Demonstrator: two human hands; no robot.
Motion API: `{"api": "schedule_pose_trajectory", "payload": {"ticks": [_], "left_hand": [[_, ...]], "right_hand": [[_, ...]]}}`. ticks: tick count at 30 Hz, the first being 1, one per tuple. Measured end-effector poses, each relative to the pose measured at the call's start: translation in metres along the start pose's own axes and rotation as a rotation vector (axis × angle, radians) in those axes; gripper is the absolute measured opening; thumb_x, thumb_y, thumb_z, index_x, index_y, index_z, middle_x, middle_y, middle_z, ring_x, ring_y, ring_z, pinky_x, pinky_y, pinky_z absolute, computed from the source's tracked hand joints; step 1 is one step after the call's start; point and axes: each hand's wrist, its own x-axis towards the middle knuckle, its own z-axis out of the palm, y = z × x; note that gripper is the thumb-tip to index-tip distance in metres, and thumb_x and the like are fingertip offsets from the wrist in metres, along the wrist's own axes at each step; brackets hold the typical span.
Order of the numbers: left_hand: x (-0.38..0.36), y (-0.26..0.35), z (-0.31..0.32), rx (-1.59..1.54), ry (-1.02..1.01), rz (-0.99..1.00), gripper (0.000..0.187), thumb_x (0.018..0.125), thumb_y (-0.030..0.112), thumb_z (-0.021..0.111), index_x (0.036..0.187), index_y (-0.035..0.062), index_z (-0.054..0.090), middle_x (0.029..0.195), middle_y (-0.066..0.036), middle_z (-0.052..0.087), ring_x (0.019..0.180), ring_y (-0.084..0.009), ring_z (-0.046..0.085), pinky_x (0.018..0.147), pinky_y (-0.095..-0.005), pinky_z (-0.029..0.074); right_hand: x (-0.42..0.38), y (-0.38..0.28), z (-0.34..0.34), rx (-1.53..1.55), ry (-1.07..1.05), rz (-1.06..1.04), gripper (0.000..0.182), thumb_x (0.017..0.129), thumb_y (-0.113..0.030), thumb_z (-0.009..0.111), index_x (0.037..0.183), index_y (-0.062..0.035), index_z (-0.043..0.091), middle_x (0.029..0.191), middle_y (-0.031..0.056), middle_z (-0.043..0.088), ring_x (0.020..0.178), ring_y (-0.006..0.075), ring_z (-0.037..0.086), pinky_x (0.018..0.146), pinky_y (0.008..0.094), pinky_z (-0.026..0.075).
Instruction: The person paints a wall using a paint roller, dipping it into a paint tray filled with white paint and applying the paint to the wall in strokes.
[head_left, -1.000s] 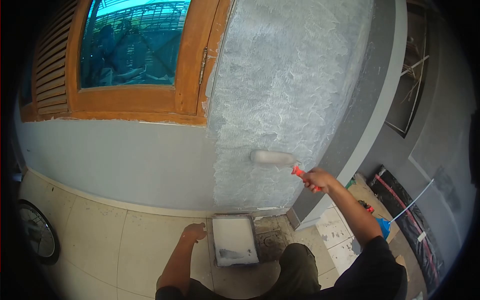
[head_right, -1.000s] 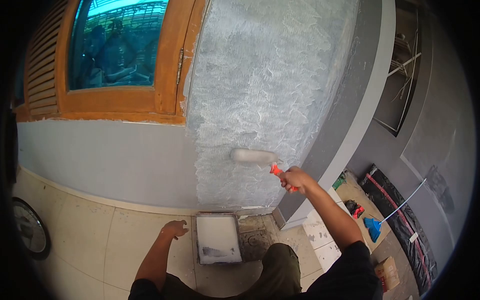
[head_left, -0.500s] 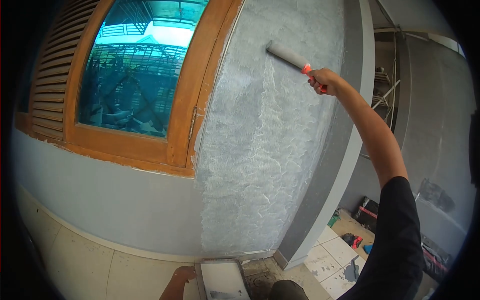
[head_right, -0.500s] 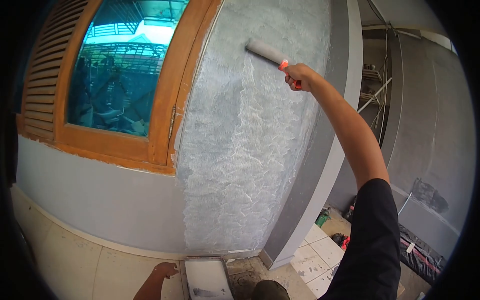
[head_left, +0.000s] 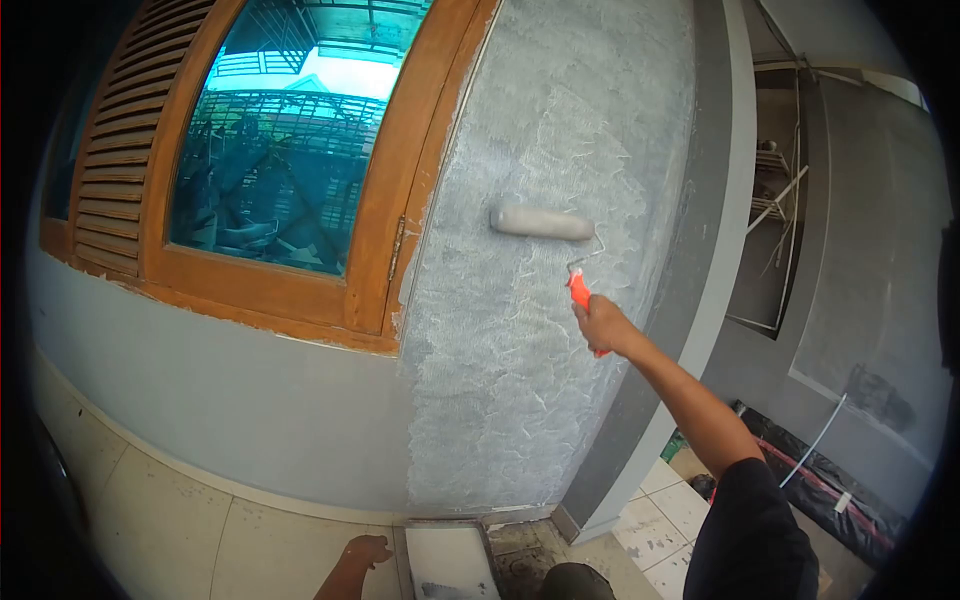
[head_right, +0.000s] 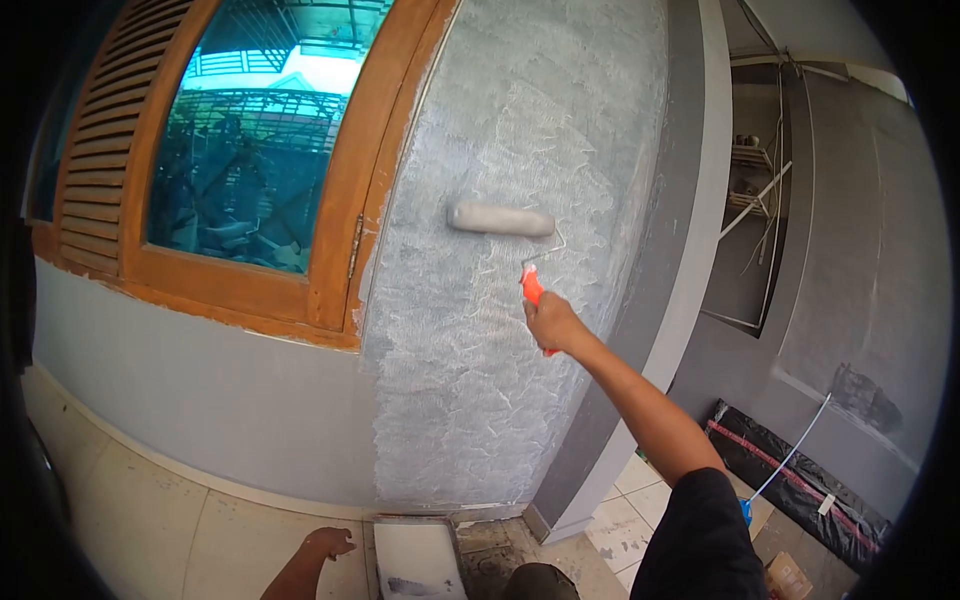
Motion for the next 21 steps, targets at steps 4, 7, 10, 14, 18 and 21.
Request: {"api": "schedule_pose_trajectory", "payload": {"ticks": [4,7,10,14,18,21], "left_hand": [[-0.039,0.019,-0.009,0.005,-0.005,-0.032,0.055,0.096,0.036,0.058,0.14,0.0057,0.052,0.127,-0.012,0.066,0.078,-0.0216,0.073,0.074,-0.0353,0.06],[-0.061,0.03,-0.01,0.005,0.023,-0.04,0.054,0.097,0.036,0.057,0.142,0.0085,0.05,0.126,-0.012,0.067,0.078,-0.0211,0.073,0.077,-0.0369,0.059],[-0.074,0.038,-0.007,0.021,0.069,-0.062,0.053,0.098,0.036,0.057,0.144,0.0116,0.048,0.121,-0.011,0.07,0.074,-0.0204,0.073,0.081,-0.0395,0.058],[-0.106,0.057,-0.021,0.02,0.122,-0.086,0.052,0.099,0.037,0.056,0.144,0.0129,0.047,0.102,-0.01,0.075,0.067,-0.0215,0.072,0.08,-0.0407,0.057],[-0.119,0.068,-0.022,0.016,0.147,-0.081,0.051,0.1,0.037,0.054,0.145,0.0144,0.045,0.101,-0.01,0.075,0.065,-0.021,0.071,0.08,-0.0406,0.057],[-0.12,0.07,-0.017,0.01,0.106,-0.087,0.054,0.1,0.04,0.053,0.147,0.0157,0.043,0.092,-0.014,0.074,0.065,-0.0234,0.071,0.082,-0.0435,0.056]], "right_hand": [[-0.1,0.017,0.068,0.032,-0.096,0.14,0.04,0.101,-0.029,0.054,0.088,0.0092,0.054,0.063,0.0222,0.062,0.048,0.0319,0.066,0.043,0.0434,0.052],[-0.16,0.026,0.123,0.178,-0.232,0.3,0.038,0.1,-0.028,0.057,0.092,0.0096,0.054,0.068,0.0242,0.063,0.047,0.0323,0.065,0.044,0.0437,0.053],[-0.215,0.039,0.193,0.256,-0.268,0.359,0.038,0.096,-0.028,0.062,0.093,0.0093,0.055,0.074,0.0271,0.064,0.056,0.0378,0.067,0.052,0.0463,0.054],[-0.287,0.086,0.317,0.122,-0.234,0.243,0.034,0.09,-0.024,0.067,0.093,0.0086,0.056,0.082,0.03,0.066,0.079,0.0458,0.068,0.069,0.0505,0.053],[-0.336,0.091,0.388,0.224,-0.344,0.347,0.032,0.089,-0.022,0.066,0.091,0.0086,0.057,0.078,0.0292,0.065,0.072,0.0438,0.068,0.067,0.0501,0.053],[-0.366,0.104,0.436,0.247,-0.351,0.35,0.031,0.089,-0.021,0.065,0.088,0.0085,0.057,0.073,0.0275,0.065,0.064,0.042,0.068,0.063,0.0498,0.054]]}}
